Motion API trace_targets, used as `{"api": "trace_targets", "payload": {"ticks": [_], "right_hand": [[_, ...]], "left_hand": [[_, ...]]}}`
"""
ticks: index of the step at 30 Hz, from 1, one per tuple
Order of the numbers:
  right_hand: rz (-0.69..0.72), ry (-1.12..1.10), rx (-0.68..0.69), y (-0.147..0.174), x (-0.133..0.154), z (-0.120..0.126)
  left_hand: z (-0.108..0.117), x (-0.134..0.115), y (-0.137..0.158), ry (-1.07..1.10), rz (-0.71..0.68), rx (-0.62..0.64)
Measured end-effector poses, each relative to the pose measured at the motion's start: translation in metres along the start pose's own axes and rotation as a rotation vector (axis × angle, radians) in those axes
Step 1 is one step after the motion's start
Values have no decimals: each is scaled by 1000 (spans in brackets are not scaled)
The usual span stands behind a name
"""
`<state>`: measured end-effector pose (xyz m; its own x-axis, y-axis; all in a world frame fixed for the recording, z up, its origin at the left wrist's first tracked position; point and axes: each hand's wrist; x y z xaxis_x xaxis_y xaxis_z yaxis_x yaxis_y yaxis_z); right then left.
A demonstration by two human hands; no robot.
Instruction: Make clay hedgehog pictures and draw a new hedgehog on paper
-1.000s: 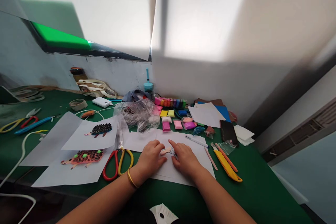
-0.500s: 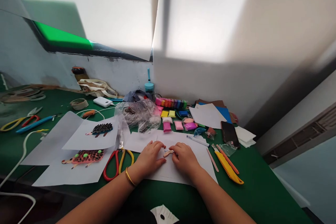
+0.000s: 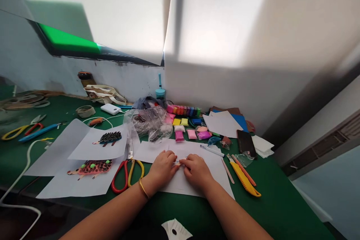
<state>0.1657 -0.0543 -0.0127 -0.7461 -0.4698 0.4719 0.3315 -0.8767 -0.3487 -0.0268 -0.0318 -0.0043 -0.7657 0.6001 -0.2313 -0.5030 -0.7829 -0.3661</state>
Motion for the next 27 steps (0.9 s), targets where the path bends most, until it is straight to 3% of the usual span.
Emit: {"api": "trace_targets", "payload": {"ticks": [22, 27], "right_hand": [[-1, 51, 27, -1, 1, -2], [-80, -55, -54, -1, -3, 1]], "left_hand": [[0, 0, 2, 29, 8, 6], [0, 0, 2, 48, -10, -20]]}}
Point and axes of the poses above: each hand's wrist, its own y-axis away from the middle knuckle, its own z-axis out of the back of the hand, x = y × z, and after that the axes turned 3 degrees about -y, right-handed
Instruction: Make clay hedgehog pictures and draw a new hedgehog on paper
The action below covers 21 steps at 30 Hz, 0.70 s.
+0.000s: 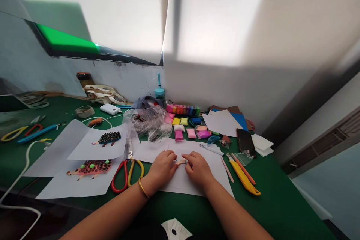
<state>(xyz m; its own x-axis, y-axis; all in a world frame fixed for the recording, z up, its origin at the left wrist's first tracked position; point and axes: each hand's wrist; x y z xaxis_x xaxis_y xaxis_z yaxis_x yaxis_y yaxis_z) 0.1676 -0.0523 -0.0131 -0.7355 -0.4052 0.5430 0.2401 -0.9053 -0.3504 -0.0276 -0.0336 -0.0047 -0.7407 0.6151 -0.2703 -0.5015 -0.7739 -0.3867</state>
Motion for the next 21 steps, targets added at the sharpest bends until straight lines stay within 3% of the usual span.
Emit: {"api": "trace_targets", "payload": {"ticks": [9, 21], "right_hand": [[-10, 129, 92, -1, 7, 0], [-5, 46, 6, 0, 4, 1]], "left_hand": [[-1, -1, 0, 2, -8, -2], [-2, 0, 1, 15, -2, -6]]}}
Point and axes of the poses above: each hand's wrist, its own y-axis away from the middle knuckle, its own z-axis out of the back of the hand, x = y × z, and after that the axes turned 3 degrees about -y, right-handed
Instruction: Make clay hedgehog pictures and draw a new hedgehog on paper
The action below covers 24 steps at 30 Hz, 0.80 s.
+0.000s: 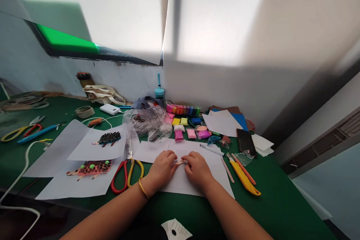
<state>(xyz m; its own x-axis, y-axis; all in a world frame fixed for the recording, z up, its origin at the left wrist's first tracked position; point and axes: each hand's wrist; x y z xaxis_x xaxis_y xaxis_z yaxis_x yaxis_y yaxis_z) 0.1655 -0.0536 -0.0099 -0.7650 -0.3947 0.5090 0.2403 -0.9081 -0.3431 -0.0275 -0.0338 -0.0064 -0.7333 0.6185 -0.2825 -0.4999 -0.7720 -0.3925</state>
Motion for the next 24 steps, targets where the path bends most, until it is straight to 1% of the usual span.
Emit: {"api": "trace_targets", "payload": {"ticks": [2, 5, 13, 16, 24], "right_hand": [[14, -39, -28, 1, -2, 1], [31, -63, -30, 2, -4, 3], [79, -31, 1, 4, -3, 2], [102, -5, 17, 5, -2, 1], [99, 20, 34, 5, 1, -1]], "left_hand": [[0, 0, 0, 2, -4, -5], [0, 1, 0, 1, -3, -6], [3, 0, -2, 24, 27, 35], [2, 1, -2, 18, 28, 30], [0, 0, -3, -13, 28, 2]]}}
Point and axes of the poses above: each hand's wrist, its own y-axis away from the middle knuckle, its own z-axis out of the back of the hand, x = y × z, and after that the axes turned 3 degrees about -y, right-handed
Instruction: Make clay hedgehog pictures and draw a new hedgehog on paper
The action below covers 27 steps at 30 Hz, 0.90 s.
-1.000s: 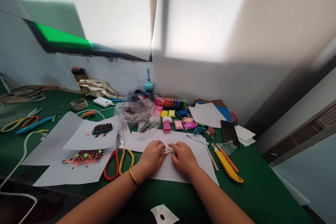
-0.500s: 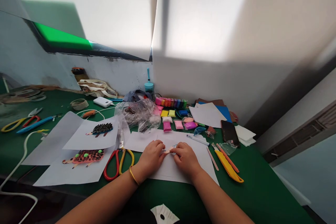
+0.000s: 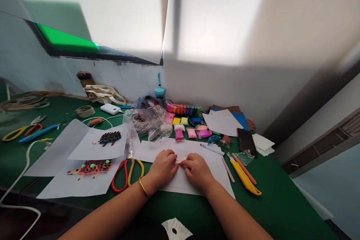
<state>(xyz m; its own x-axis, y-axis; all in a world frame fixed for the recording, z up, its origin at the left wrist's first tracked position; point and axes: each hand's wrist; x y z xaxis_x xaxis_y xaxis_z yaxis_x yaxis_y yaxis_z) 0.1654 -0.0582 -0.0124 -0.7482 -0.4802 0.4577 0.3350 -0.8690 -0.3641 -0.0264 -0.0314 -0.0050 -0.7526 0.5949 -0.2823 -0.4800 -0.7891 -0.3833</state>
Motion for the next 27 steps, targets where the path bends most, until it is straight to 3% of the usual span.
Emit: {"api": "trace_targets", "payload": {"ticks": [8, 16, 27], "right_hand": [[-62, -56, -105, -1, -3, 5], [-52, -31, -51, 0, -2, 2], [-82, -70, -44, 0, -2, 3]], "left_hand": [[4, -3, -2, -78, -21, -5], [1, -3, -3, -170, -64, -21], [3, 1, -6, 61, 61, 14]]}}
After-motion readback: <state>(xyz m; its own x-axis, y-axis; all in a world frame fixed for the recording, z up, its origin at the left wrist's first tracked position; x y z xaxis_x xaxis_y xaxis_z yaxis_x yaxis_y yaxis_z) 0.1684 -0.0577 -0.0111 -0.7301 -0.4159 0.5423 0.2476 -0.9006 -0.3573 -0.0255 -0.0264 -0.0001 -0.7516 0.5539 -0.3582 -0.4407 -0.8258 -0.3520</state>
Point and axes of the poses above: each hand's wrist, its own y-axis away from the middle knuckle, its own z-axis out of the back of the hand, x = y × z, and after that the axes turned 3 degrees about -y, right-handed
